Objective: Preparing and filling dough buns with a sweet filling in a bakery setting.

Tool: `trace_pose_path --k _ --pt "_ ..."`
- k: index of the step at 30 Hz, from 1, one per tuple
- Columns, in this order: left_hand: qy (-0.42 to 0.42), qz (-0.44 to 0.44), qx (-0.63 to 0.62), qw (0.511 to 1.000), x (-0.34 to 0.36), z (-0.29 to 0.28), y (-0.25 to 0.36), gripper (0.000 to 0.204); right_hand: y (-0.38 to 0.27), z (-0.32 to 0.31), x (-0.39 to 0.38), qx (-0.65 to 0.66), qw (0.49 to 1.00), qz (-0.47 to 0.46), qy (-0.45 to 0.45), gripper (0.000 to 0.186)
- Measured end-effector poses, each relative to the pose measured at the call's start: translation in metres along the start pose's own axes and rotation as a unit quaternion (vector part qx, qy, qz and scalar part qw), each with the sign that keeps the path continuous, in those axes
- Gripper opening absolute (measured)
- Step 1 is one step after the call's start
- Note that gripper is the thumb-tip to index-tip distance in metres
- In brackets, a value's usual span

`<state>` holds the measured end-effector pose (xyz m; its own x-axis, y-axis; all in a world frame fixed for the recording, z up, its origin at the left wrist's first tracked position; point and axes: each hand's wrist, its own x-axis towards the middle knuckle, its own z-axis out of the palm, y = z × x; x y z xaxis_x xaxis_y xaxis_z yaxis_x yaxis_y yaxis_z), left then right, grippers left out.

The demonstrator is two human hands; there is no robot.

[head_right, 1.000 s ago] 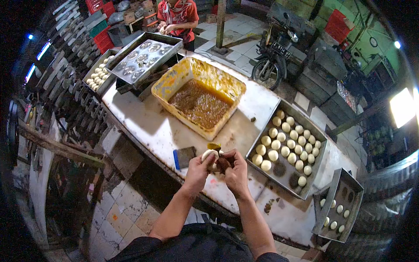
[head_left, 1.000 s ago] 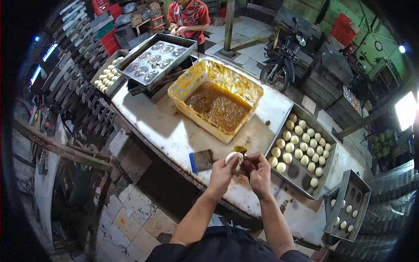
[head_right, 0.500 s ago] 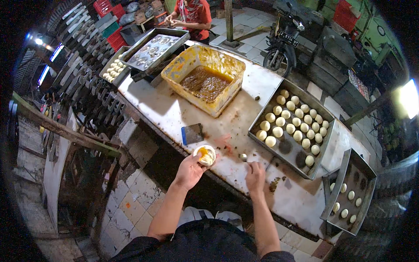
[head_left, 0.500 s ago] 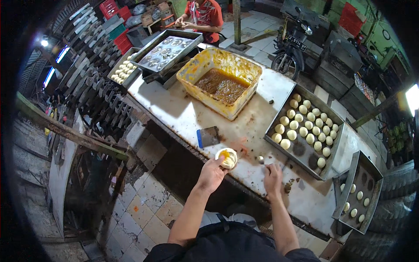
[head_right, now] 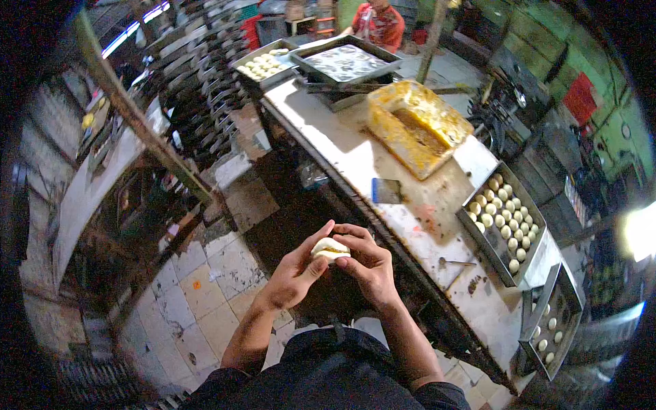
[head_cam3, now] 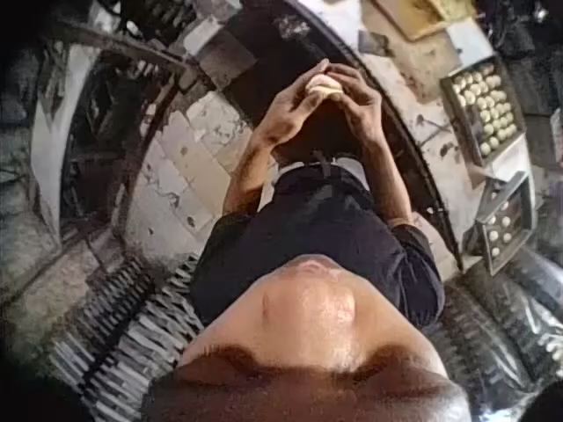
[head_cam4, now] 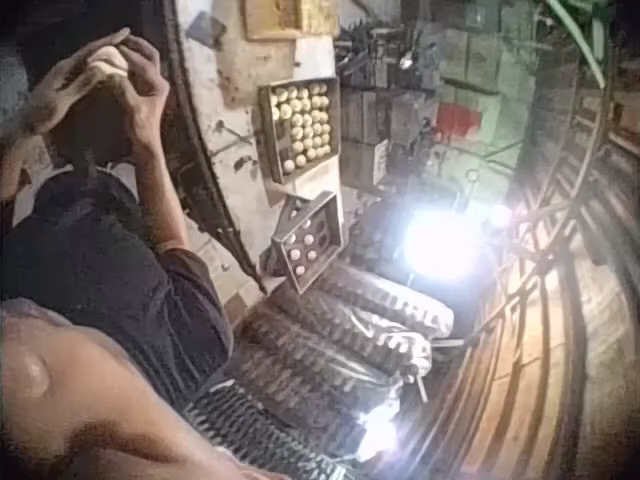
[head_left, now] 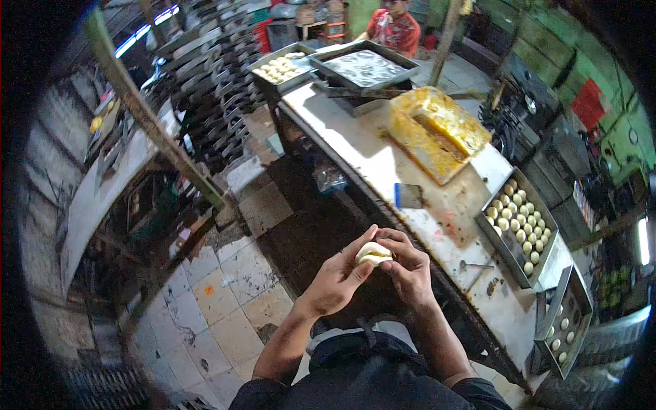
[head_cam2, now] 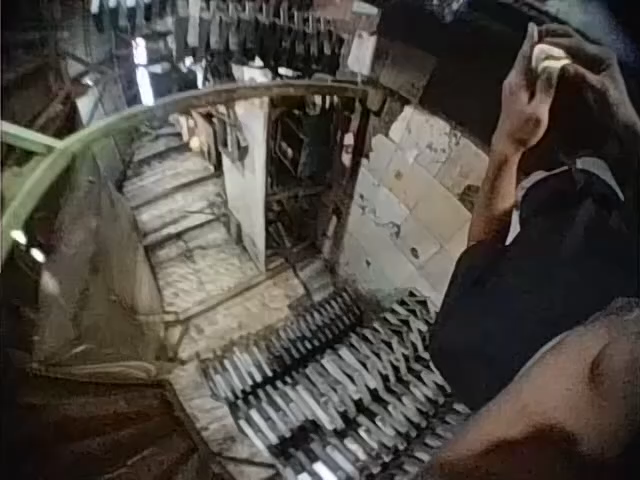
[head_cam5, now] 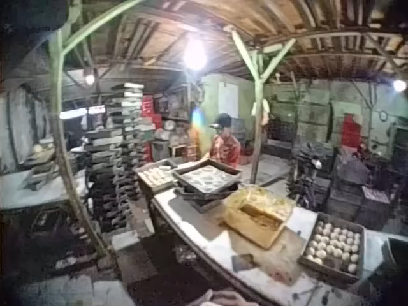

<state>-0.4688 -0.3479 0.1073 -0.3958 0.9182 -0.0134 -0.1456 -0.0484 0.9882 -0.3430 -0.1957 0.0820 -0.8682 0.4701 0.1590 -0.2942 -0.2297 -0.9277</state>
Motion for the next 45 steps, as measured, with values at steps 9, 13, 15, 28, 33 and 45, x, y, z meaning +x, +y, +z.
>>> trace_pose_path --k 9,13,15,28,33,45 --pt "0.197 0.081 -0.277 0.937 -0.080 -0.113 -0.048 0.043 0.041 0.173 -0.013 -0.386 0.908 -0.133 -0.095 0.034" --pt "0.186 0.017 -0.329 0.926 -0.096 -0.113 -0.057 0.027 0.071 0.168 -0.033 -0.169 0.981 0.073 -0.061 0.032" --pt "0.182 0.004 -0.259 0.949 -0.103 -0.097 -0.070 0.032 0.060 0.169 -0.038 -0.152 0.978 0.135 0.037 0.037" --pt "-0.067 0.165 -0.016 0.984 -0.103 0.166 -0.056 0.015 -0.042 0.017 -0.247 -0.255 0.919 -0.121 0.276 0.025" --pt "-0.108 0.036 -0.061 0.992 -0.103 0.311 -0.083 0.032 -0.090 -0.073 -0.362 -0.292 0.872 -0.116 0.375 0.022" --pt "-0.362 0.088 0.221 0.901 -0.104 0.479 -0.125 0.030 -0.116 -0.163 -0.513 -0.158 0.850 -0.111 0.489 0.011"
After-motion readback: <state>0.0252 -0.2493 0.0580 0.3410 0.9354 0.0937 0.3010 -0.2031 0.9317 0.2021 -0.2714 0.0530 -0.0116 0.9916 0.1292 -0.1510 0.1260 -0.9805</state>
